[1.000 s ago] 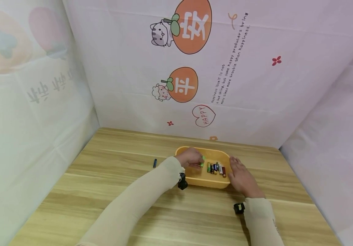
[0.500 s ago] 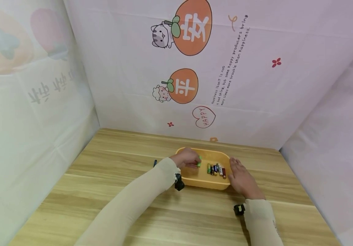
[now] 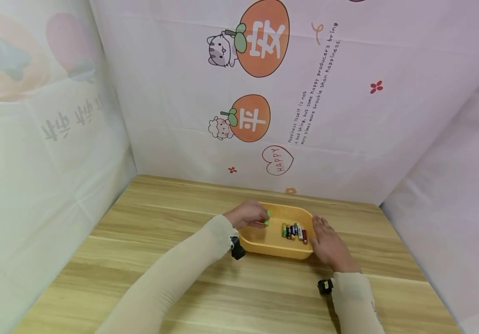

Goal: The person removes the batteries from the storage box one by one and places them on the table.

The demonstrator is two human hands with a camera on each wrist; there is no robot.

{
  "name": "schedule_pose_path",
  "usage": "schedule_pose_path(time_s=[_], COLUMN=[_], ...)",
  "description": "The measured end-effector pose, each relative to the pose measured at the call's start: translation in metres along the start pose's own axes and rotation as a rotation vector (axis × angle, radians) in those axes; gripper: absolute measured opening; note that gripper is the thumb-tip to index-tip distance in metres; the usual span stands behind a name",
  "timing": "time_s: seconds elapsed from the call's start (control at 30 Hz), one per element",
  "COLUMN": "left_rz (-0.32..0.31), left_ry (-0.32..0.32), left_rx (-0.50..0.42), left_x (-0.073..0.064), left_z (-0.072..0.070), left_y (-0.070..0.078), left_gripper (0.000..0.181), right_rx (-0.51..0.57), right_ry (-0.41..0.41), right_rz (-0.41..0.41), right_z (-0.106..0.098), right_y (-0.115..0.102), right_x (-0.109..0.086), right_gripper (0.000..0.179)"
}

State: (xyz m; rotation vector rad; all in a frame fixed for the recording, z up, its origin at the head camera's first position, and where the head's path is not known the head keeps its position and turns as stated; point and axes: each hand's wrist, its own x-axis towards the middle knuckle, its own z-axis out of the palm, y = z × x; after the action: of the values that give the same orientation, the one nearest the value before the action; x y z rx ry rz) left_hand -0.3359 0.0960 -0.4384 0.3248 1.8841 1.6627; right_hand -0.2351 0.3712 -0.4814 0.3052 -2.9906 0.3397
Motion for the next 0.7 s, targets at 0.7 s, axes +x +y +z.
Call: schedule_pose_path(time_s=[0.7], left_rz=[0.027], left_ry=[0.039], left_rx=[-0.064], left_x=[-0.027], left_z=[-0.031], left_y=[0.006], left_gripper=[0.027], right_rx=[-0.005], right_ry=[0.0], right_rz=[-0.011], right_z=[0.003], right_y=[0.003], right_x=[0.001], right_gripper=[0.059])
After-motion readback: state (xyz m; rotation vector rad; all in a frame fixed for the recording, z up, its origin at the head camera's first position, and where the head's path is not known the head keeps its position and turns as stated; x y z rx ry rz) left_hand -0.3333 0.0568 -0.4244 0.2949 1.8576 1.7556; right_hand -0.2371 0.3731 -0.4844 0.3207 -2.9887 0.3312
